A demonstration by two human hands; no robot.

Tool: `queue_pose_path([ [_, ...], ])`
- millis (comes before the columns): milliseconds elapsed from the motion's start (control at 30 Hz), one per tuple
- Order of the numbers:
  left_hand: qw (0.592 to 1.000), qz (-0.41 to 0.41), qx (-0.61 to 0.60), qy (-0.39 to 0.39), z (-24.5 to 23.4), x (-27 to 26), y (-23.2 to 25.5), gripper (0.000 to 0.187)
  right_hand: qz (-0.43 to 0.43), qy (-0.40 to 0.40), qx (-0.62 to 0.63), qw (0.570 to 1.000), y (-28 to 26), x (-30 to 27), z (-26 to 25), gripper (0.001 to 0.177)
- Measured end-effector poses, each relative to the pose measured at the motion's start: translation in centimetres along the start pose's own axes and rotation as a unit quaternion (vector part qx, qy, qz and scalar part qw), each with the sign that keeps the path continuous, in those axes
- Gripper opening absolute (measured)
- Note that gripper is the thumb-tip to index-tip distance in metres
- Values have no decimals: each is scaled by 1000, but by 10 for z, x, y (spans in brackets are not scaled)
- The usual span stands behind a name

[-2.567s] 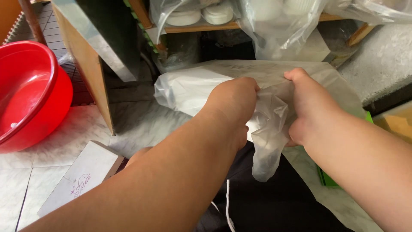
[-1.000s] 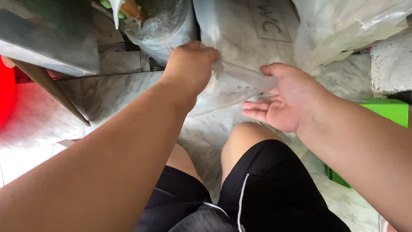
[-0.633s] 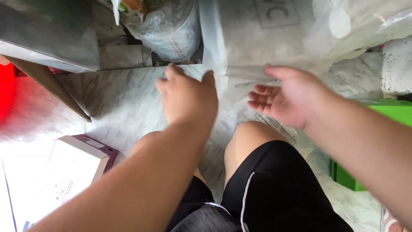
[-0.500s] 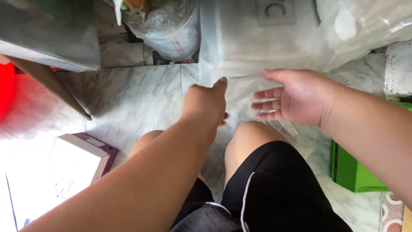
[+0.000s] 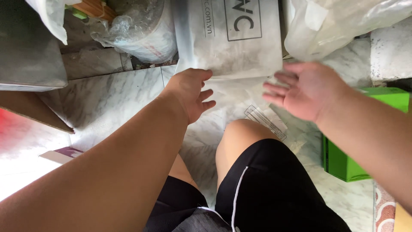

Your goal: Organizing various pairs of shoes and placing them into shoeboxes on a rack.

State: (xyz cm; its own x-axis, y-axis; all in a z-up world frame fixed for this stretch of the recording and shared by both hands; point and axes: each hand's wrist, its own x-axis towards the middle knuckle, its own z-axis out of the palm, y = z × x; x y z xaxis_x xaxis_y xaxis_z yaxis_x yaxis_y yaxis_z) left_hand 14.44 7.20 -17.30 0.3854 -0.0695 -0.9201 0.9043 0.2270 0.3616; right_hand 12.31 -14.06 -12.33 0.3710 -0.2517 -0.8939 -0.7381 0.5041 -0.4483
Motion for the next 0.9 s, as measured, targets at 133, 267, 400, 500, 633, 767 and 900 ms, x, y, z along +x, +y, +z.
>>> queue_pose_path([
  [133,999,6,-31,-10,1,3,12,55,-15,-20,19,1000,-12,8,12,54],
  [267,999,5,-37,-13,7,4,24,54,41,61,40,997,-20,-3,28,53],
  [400,1000,0,-12,-2,12,-2,29,49,23,-10,42,999,-15,25,13,56],
  [500,1000,2,4,4,17,-11,34,46,6,-46,98,994,-11,53,0,55],
  [633,1000,1,19,8,19,-11,33,45,-9,-71,79,994,-7,51,2,56],
  [767,999,3,50,11,15,-7,30,44,-20,-101,43,994,-3,53,-5,55],
  [900,993,4,111,48,15,-7,33,38,-4,-22,77,997,-3,40,-4,55],
])
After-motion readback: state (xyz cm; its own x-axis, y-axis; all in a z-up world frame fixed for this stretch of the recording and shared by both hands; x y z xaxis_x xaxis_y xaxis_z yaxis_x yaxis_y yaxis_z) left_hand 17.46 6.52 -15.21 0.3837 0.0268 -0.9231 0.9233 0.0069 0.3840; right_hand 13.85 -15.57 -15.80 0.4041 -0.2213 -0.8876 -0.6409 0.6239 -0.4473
